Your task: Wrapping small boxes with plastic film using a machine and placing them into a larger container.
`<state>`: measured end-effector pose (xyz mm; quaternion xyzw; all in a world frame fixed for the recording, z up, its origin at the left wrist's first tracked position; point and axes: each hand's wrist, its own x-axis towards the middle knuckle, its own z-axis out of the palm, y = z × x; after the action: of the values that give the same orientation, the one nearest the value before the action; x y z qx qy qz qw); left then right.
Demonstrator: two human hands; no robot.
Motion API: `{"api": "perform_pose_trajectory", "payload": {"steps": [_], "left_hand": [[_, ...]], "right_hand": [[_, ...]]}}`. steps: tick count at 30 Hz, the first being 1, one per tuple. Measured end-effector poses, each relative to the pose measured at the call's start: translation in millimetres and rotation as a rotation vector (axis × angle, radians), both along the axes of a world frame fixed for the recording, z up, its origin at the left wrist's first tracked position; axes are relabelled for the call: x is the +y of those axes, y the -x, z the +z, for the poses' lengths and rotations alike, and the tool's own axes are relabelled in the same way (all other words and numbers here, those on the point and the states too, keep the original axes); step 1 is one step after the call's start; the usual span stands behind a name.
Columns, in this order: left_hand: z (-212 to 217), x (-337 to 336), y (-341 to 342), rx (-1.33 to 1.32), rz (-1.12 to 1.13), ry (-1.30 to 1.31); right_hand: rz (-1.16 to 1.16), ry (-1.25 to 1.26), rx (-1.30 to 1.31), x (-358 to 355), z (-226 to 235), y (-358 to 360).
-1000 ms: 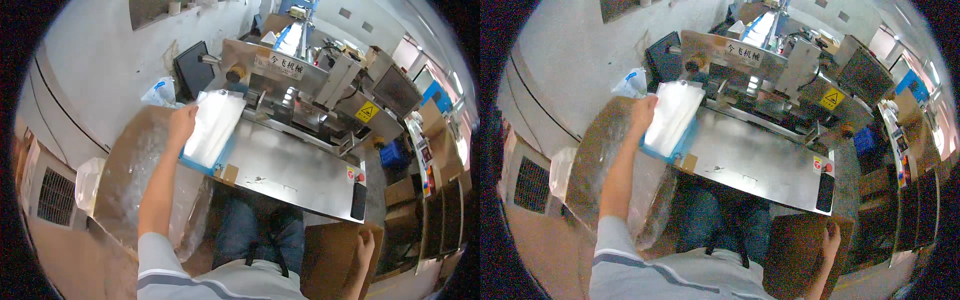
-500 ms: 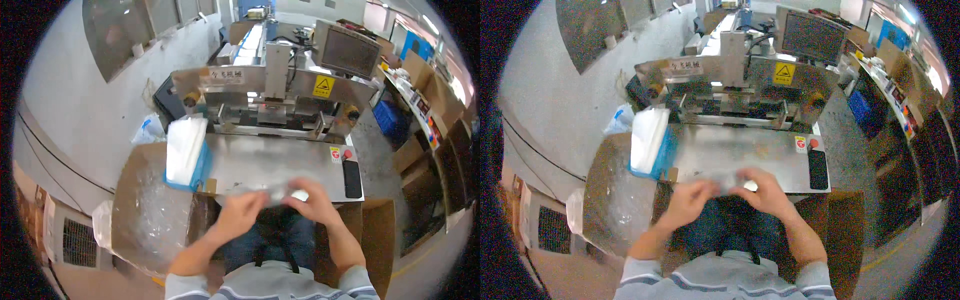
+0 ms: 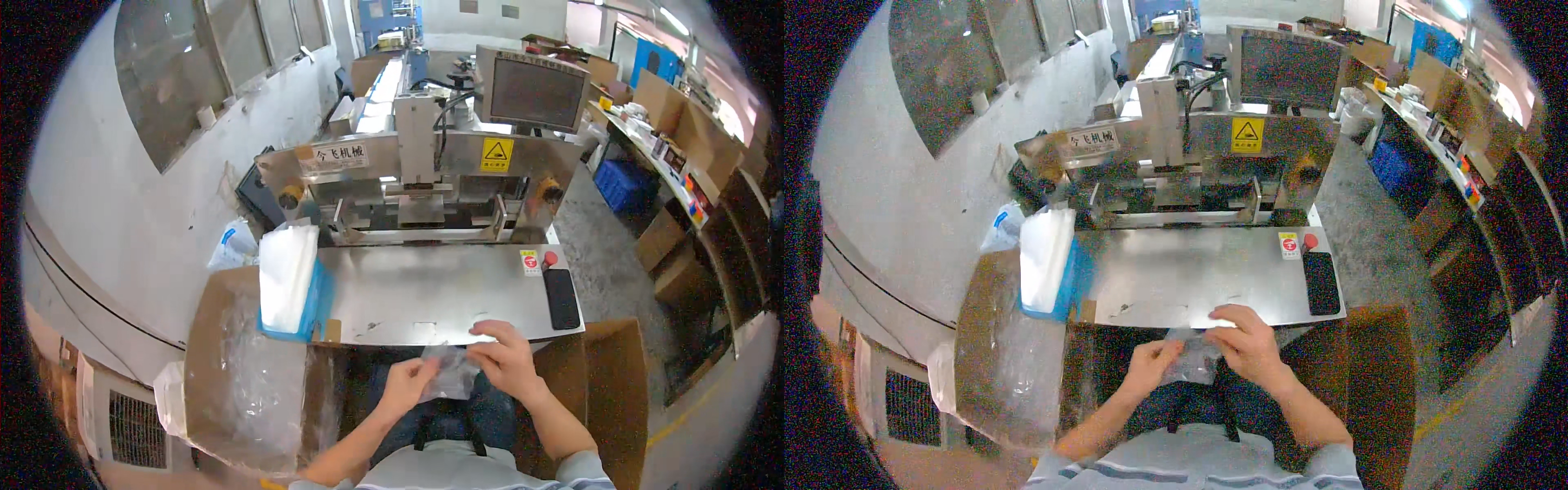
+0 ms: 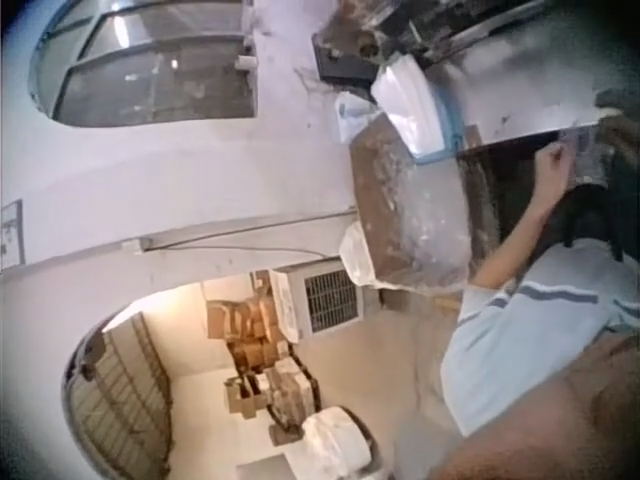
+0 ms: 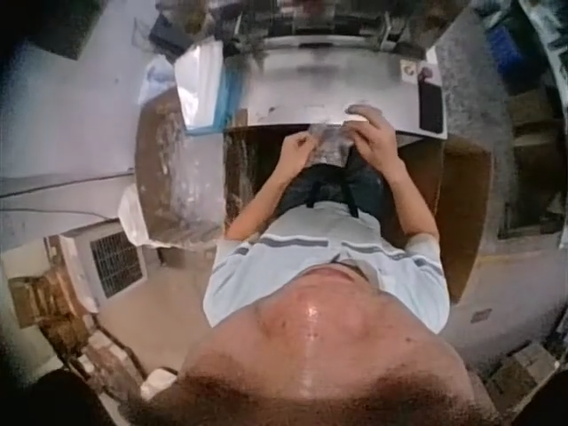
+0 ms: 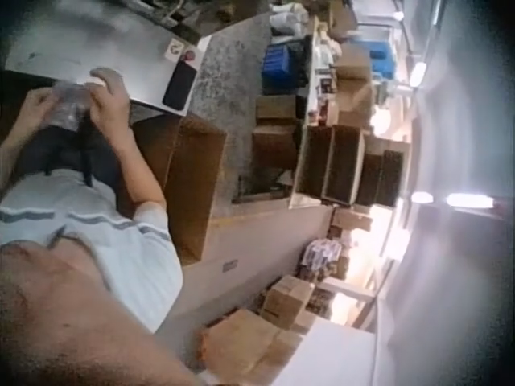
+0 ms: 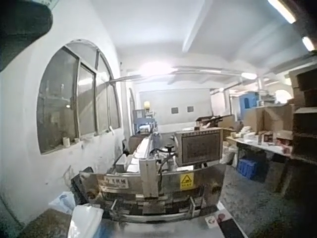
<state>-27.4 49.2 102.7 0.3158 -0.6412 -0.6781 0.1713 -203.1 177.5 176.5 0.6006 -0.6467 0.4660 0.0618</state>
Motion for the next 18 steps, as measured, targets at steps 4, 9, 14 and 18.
{"api": "perform_pose_trajectory", "payload": {"steps": [4, 9, 14, 18], "left_hand": [[5, 5, 4, -0.068, 0.118, 0.334], [59, -8, 23, 0.181, -0.305, 0.955], [40, -50, 36, -0.132, -0.684, 1.028], [30, -66, 40, -0.266, -0.736, 0.974]], "right_hand": [[0.134, -0.081, 0.012, 4, -18, 6], [0.211, -0.169, 0.058, -1, -28, 7], [0.197, -0.336, 0.023, -7, -31, 24], [0.277, -0.432, -0.098, -7, -30, 54]]}}
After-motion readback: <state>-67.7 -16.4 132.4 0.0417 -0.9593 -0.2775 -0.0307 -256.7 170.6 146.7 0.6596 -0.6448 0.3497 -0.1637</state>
